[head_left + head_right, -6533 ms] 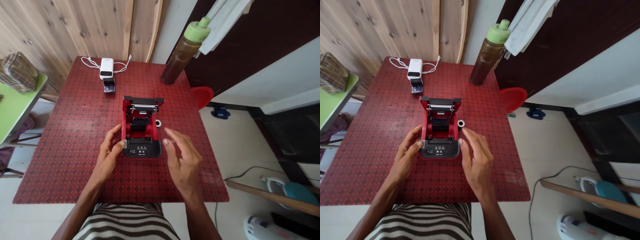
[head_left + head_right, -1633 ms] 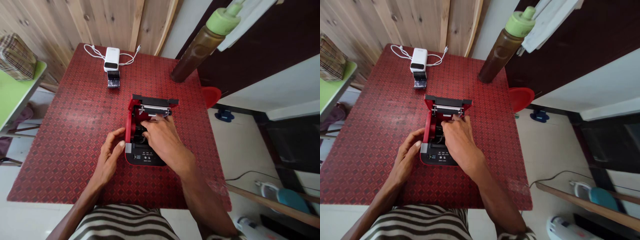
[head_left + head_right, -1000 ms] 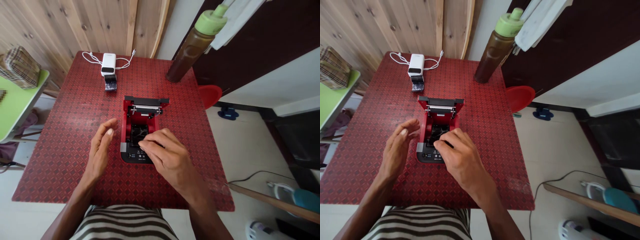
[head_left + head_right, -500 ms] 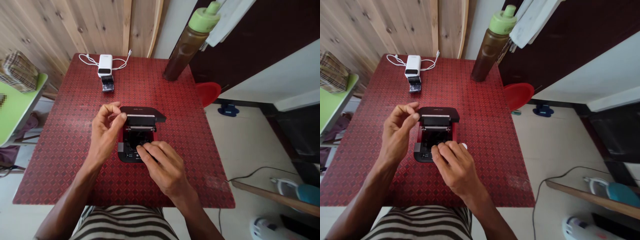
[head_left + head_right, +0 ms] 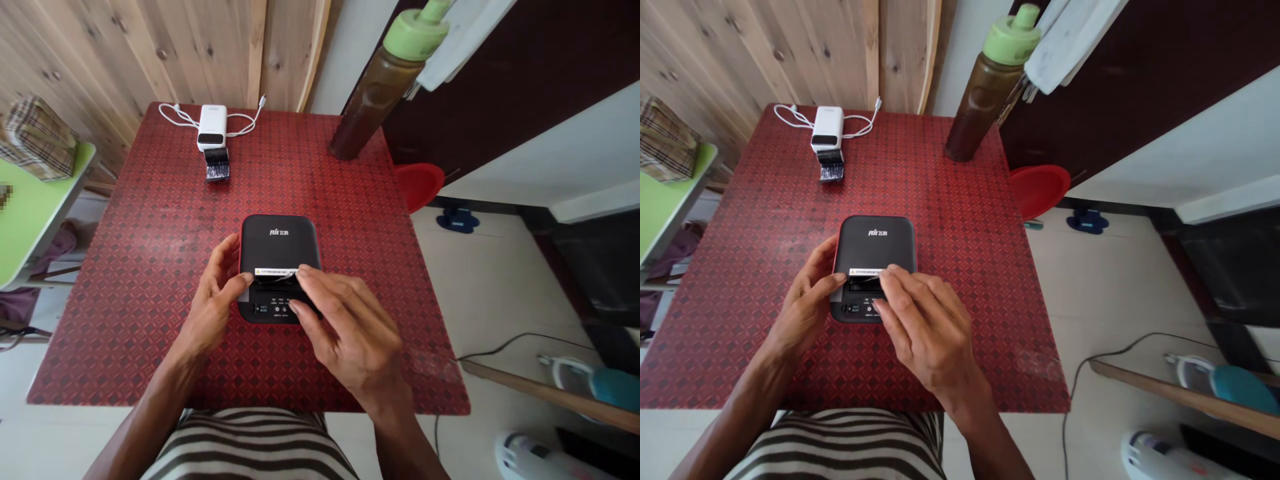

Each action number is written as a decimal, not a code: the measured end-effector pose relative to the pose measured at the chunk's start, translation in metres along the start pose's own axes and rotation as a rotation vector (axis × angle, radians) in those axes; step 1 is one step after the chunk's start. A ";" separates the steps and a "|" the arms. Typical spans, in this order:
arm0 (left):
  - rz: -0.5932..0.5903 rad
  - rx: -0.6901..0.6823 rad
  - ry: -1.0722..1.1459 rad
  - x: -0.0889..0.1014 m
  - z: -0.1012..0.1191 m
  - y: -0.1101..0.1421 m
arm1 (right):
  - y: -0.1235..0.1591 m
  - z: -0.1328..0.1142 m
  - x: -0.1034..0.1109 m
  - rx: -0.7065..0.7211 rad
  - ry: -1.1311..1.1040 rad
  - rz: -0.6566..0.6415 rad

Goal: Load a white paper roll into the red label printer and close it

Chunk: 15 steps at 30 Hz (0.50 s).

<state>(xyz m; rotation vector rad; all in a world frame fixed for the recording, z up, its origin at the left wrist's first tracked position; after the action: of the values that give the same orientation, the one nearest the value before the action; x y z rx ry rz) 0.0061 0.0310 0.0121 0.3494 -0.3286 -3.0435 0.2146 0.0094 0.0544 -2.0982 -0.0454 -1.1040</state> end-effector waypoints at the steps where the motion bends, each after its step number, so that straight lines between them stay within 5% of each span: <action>1: -0.006 0.002 0.008 -0.001 0.001 0.000 | 0.000 0.002 0.001 -0.018 0.013 -0.005; 15: -0.010 -0.031 -0.024 0.001 -0.007 0.001 | 0.011 0.004 -0.006 -0.089 0.001 -0.045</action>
<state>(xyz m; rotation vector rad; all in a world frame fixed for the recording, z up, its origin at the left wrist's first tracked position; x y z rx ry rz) 0.0073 0.0282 0.0053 0.3135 -0.2808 -3.0613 0.2175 0.0059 0.0424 -2.1852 -0.0439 -1.1527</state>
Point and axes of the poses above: each hand's wrist, its own y-axis away from the middle knuckle, its own x-axis out of the back of the hand, z = x × y, the point moved 1 cm from there along -y, towards the middle knuckle
